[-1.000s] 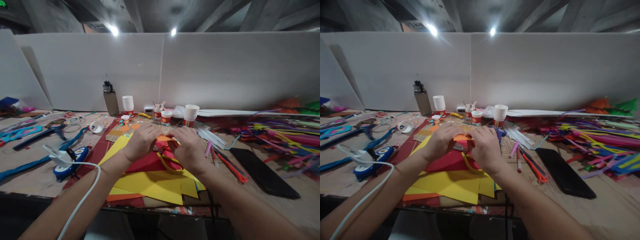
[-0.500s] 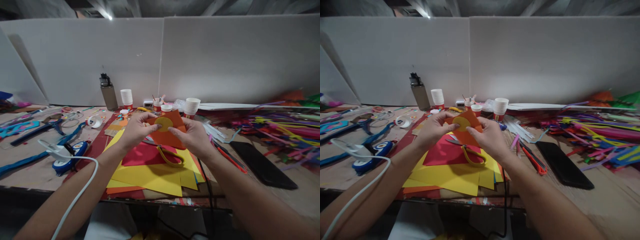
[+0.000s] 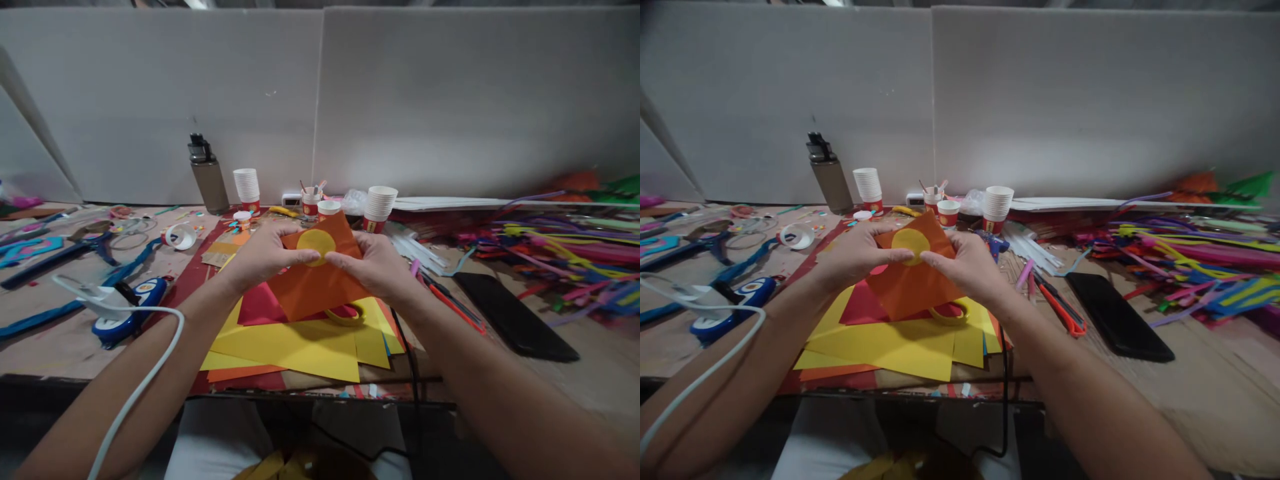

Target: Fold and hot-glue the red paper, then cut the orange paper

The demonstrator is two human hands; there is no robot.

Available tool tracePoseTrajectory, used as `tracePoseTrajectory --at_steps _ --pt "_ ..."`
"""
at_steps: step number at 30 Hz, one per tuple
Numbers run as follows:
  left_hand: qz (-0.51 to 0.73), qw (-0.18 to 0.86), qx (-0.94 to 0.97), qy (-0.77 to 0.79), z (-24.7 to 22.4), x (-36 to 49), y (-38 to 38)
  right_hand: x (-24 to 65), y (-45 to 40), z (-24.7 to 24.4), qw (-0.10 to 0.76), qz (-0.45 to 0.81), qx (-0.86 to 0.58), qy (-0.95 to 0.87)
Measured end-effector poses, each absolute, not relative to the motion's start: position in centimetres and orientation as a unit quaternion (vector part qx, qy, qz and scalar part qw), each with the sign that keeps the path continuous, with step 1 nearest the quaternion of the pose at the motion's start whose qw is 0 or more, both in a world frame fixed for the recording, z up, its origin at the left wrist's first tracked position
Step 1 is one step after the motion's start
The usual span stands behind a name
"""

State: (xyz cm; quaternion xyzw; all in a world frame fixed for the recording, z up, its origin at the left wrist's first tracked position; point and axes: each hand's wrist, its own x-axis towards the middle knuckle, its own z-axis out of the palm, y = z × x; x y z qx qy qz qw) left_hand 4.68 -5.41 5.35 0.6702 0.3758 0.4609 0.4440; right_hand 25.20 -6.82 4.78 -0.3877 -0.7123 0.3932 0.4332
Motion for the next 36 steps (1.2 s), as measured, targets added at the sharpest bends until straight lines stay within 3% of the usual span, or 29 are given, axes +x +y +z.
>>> tracePoseTrajectory --at_steps 6,12,17,19,24,26,36 --pt "0.434 0.539 0.601 0.399 3.7 4.6 -4.3 24.9 -6.9 4.9 0.407 0.412 -0.427 -0.694" --pt "0.428 0.536 0.607 0.401 4.0 4.9 -4.6 25.2 -6.1 4.1 0.413 0.472 -0.403 -0.667" --pt "0.559 0.585 0.481 0.338 4.6 3.9 -3.2 25.7 -4.7 4.1 0.441 0.500 -0.413 -0.621" --pt "0.628 0.592 0.390 0.321 4.6 3.1 -2.1 25.9 -4.3 3.7 0.402 0.463 -0.460 -0.642" --pt "0.687 0.578 0.278 0.343 3.5 2.4 0.2 25.9 -5.0 2.2 0.115 0.149 -0.556 -0.810" --pt "0.704 0.550 0.281 0.351 2.7 2.6 0.5 25.6 -5.6 1.8 0.055 0.074 -0.539 -0.837" --pt "0.686 0.521 0.321 0.393 1.6 2.8 0.2 25.2 -6.3 1.0 0.035 0.049 -0.476 -0.877"
